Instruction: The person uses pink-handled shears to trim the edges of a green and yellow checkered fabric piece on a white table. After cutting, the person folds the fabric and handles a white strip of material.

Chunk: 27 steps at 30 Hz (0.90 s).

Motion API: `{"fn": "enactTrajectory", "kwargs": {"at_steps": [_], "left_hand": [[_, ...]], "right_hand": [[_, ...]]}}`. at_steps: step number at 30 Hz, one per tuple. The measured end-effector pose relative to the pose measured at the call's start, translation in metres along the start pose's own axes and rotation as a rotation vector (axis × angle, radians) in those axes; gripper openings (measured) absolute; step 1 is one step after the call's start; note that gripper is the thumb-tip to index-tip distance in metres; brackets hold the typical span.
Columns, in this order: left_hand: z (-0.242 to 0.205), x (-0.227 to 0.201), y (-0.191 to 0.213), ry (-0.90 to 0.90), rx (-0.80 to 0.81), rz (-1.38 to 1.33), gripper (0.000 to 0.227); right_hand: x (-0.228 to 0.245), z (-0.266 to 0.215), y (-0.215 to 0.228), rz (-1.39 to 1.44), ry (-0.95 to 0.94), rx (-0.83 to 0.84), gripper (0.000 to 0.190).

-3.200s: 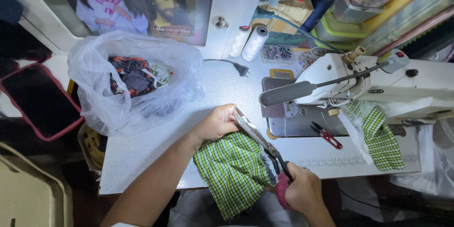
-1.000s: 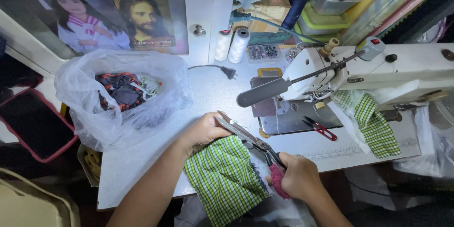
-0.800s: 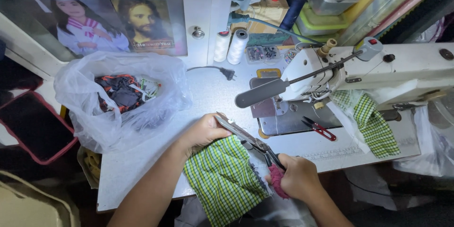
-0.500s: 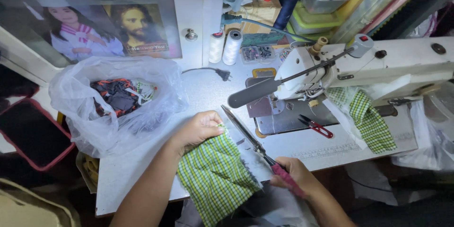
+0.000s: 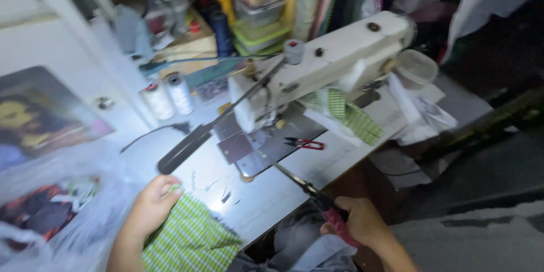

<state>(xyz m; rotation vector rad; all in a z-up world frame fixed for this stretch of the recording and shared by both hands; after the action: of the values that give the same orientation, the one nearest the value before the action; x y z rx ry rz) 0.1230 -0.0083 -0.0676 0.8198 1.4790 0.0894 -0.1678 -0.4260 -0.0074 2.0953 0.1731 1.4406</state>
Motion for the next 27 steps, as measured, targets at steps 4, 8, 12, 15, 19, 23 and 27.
{"fn": "enactTrajectory", "kwargs": {"at_steps": [4,8,12,15,19,23,27], "left_hand": [[-0.001,0.007,0.006,0.042,-0.09,0.085,0.023],[-0.005,-0.01,0.003,0.089,-0.032,0.019,0.024],[-0.016,-0.041,0.009,0.23,-0.029,0.231,0.03],[-0.017,-0.035,0.017,0.212,-0.06,0.427,0.038],[-0.042,-0.032,0.029,0.037,-0.261,0.578,0.042],[-0.095,-0.035,-0.001,-0.108,-0.459,0.745,0.048],[-0.119,-0.029,-0.043,0.171,-0.363,1.052,0.078]], "right_hand": [[-0.017,-0.037,0.078,0.238,-0.188,-0.356,0.039],[-0.054,-0.047,0.151,0.005,-0.313,-0.563,0.039],[-0.039,-0.005,0.205,-0.396,-0.262,-0.581,0.057],[-0.049,0.04,0.227,-0.477,-0.447,-0.495,0.053],[-0.053,0.093,0.25,-0.532,-0.469,-0.522,0.045],[-0.045,0.127,0.248,-0.519,-0.588,-0.397,0.055],[-0.037,0.152,0.235,-0.495,-0.529,-0.335,0.057]]}}
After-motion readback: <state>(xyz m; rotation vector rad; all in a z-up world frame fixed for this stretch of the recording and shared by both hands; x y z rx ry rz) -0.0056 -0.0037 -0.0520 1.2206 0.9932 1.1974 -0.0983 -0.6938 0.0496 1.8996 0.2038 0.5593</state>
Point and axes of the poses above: each hand's wrist, its own z-axis towards the middle knuckle, its own y-axis out of the back of the hand, x = y × z, the point moved 9 cm from there along z, towards the middle knuckle, and after that the axes turned 13 degrees about z, right-handed, at the moved point
